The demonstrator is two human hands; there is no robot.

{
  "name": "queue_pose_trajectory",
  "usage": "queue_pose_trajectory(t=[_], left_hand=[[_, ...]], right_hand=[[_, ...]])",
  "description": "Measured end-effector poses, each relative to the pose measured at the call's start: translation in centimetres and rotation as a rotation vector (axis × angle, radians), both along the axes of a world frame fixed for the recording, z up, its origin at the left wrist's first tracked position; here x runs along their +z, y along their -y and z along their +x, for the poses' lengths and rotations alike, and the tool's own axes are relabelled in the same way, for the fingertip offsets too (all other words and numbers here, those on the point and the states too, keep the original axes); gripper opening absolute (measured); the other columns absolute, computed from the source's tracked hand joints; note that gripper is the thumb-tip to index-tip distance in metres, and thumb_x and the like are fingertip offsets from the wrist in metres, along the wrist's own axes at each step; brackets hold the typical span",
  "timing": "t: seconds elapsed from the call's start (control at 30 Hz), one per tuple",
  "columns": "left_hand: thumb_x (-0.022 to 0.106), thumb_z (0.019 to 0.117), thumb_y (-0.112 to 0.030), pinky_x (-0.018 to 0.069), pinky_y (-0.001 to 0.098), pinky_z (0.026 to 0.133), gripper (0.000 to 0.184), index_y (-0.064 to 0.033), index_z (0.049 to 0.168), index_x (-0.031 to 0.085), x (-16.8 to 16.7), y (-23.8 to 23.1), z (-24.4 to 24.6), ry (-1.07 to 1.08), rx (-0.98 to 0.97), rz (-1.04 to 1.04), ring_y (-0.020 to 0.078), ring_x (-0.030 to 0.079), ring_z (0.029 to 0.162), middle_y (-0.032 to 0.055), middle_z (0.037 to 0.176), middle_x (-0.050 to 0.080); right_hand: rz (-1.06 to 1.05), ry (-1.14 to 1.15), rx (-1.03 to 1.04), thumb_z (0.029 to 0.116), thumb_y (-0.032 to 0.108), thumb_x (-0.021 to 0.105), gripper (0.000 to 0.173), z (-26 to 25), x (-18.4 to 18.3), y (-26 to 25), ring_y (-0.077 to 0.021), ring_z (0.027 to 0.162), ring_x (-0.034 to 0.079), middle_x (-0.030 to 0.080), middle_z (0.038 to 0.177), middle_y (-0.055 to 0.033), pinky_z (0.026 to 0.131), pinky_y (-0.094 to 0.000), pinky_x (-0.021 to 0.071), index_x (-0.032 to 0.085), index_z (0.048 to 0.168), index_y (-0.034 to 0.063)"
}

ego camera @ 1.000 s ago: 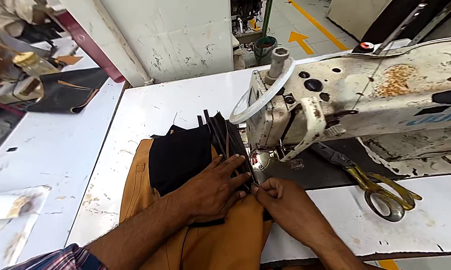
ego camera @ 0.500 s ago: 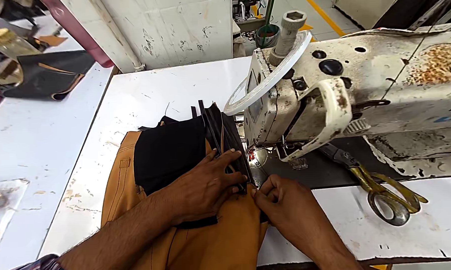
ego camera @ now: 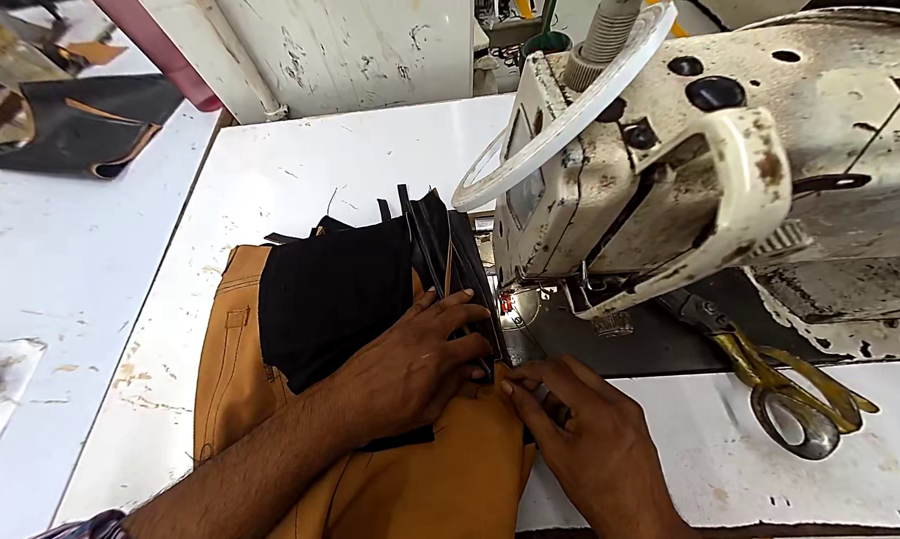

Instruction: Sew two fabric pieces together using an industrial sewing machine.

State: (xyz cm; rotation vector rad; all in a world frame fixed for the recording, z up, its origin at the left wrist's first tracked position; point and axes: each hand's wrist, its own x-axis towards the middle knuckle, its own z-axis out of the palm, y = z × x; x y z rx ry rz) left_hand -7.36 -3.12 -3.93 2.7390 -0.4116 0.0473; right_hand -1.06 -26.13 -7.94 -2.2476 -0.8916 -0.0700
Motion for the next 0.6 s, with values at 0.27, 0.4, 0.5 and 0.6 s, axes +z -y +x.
queue_pose_trajectory(t=[0.27,0.4,0.5,0.6], left_hand=[[0.052,0.1047,-0.037,0.0305,0.0530,0.124,0.030,-0.0196,0.114,0.074,-0.20,-0.01,0.01,0.019,0.008,-0.029,0.0241,0.042,0.148,0.0045,0.142,0.060],[0.050,0.1056,-0.037,0.0296,0.0520,0.125,0.031,-0.0190,0.115,0.073,-0.17,-0.05,0.01,0.008,0.004,-0.033,0.0240,0.040,0.149,0.0047,0.143,0.059],[0.050,0.1056,-0.037,0.0293,0.0511,0.125,0.031,-0.0188,0.115,0.073,-0.14,-0.03,0.02,-0.001,0.008,-0.030,0.0238,0.039,0.149,0.0047,0.144,0.059],[0.050,0.1056,-0.037,0.0293,0.0504,0.125,0.031,-0.0183,0.114,0.074,-0.11,-0.01,0.07,0.001,0.004,-0.033,0.0238,0.039,0.149,0.0048,0.144,0.059]], right_hand=[[0.042,0.114,0.024,0.0985,0.033,0.063,0.023,-0.30,-0.33,-0.05,-0.0040,0.065,0.064,0.072,0.089,0.0026,0.054,-0.0203,0.0529,0.081,0.101,0.0197],[0.022,0.142,0.036,0.0994,0.033,0.062,0.025,-0.29,-0.36,-0.01,-0.0056,0.067,0.065,0.071,0.088,0.0008,0.055,-0.0204,0.0532,0.081,0.103,0.0168],[0.005,0.183,0.055,0.1001,0.032,0.061,0.025,-0.32,-0.32,0.01,-0.0080,0.069,0.067,0.071,0.087,-0.0003,0.055,-0.0224,0.0536,0.081,0.105,0.0166],[-0.021,0.216,0.081,0.1013,0.030,0.061,0.025,-0.33,-0.12,0.00,-0.0093,0.073,0.068,0.071,0.089,-0.0005,0.055,-0.0225,0.0532,0.081,0.108,0.0180]])
